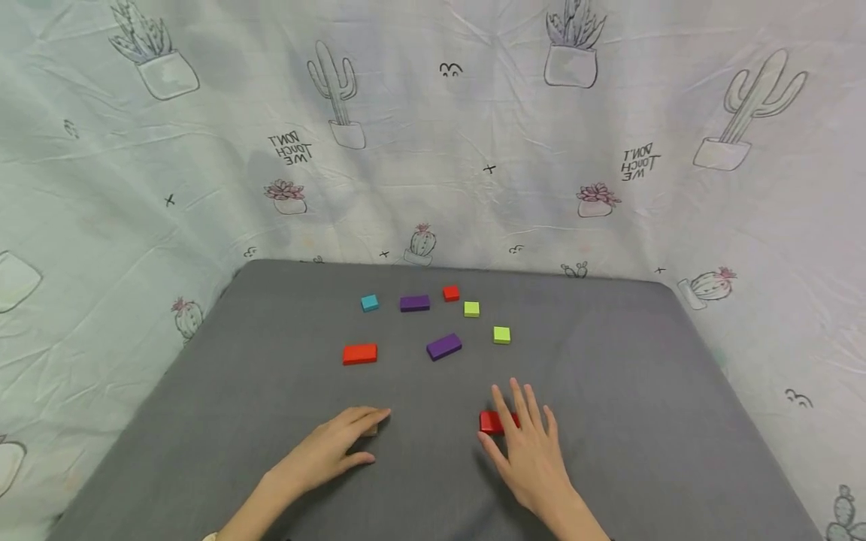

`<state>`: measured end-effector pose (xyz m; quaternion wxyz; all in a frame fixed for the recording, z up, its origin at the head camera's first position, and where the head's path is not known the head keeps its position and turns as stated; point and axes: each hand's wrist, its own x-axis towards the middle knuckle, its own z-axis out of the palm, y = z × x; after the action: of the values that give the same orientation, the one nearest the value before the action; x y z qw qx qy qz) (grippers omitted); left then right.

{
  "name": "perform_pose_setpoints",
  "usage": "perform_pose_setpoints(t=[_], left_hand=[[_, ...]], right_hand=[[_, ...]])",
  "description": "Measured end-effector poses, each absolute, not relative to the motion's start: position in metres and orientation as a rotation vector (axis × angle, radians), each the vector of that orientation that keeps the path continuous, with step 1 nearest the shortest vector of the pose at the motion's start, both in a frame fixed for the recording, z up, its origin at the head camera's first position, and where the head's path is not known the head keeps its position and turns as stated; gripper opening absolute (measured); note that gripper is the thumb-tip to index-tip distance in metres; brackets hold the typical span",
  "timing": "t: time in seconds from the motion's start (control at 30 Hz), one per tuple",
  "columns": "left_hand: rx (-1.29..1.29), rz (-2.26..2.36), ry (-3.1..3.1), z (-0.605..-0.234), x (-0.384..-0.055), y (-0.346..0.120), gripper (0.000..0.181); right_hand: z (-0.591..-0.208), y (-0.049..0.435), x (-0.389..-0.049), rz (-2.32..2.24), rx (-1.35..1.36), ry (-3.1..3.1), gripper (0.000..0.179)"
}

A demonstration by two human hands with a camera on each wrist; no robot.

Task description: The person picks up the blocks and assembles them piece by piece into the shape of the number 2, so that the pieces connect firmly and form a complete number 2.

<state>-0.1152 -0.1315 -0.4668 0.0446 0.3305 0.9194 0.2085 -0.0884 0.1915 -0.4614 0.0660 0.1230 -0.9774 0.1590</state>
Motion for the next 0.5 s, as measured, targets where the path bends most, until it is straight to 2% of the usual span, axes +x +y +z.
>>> perform_pose_setpoints(t=[0.17, 0.37, 0.5], left_hand=[[0.943, 0.684, 2.855, -0.468, -0.122, -0.137, 0.062], [0.993, 0.715, 2.889, -0.470, -0.129, -0.144, 0.030], [1.019, 0.764, 2.828, -0.469, -0.134, -0.144, 0.024]], right_hand=[[-0.462, 0.194, -0.087, 0.526, 0.343, -2.966, 0.067], [-0.461, 0.199, -0.086, 0.552, 0.319, -2.980, 0.067], [-0.462, 0.202, -0.084, 0.560, 0.302, -2.983, 0.065]])
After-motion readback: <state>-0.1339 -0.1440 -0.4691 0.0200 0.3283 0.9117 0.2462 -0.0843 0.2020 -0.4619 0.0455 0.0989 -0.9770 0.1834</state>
